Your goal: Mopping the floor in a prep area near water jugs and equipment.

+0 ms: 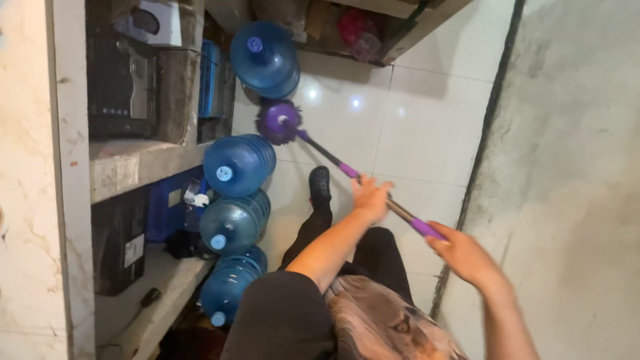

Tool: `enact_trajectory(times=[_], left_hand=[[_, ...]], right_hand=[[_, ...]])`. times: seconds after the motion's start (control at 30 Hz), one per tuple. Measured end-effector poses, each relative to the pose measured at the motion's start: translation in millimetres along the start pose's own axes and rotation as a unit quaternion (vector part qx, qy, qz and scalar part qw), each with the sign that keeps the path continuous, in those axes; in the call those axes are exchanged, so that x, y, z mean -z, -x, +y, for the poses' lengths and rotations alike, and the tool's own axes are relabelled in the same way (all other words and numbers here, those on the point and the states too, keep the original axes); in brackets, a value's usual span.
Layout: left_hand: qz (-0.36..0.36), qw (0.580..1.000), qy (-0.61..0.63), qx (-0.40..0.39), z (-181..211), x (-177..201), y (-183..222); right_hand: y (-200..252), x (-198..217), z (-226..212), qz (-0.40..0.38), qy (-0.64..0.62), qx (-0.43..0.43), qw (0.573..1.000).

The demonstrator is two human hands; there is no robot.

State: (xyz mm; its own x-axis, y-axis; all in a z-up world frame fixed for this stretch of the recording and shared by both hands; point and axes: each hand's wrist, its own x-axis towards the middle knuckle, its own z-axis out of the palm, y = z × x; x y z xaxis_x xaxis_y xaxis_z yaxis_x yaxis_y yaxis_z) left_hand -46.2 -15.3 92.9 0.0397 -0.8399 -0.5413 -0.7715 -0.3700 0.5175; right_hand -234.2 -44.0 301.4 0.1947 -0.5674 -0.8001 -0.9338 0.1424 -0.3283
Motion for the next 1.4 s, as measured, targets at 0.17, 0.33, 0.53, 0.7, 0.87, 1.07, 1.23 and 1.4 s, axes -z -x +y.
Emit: enact_trajectory(times=[0.17,0.33,0.53,0.7,0.87,1.07,1.23,1.4], left_hand=[[-0.209,0.950,0.026,-0.229,74,-56,0],[-0.300,0.899,-0.006,-0.320,142,-40,16],[-0.298,0.888,-0.148,-0.317,148,-120,2],[-0.264,0.869,-0.200,-0.368,135,-142,18],[-0.287,0.811,-0.182,-0.476,133,-102,30],[-0.294,0.860,-0.143,-0.392,90,-54,34],[-0.250,0.909,-0.203,-0.265,8,-42,27],[-0.200,0.922,-0.284,-0.173,-22,-48,49]], right_hand=[[87,34,26,0.018,-0.030,-0.186,0.982],[110,14,34,0.097,0.016,-0.259,0.961],[71,-38,11,0.148,0.000,-0.305,0.941],[76,-62,24,0.119,-0.045,-0.329,0.936],[119,-49,54,0.112,-0.114,-0.283,0.946],[113,-43,67,0.008,-0.297,-0.270,0.916],[46,-111,103,-0.011,-0.321,-0.069,0.945],[22,-130,92,0.021,-0.218,0.047,0.975]])
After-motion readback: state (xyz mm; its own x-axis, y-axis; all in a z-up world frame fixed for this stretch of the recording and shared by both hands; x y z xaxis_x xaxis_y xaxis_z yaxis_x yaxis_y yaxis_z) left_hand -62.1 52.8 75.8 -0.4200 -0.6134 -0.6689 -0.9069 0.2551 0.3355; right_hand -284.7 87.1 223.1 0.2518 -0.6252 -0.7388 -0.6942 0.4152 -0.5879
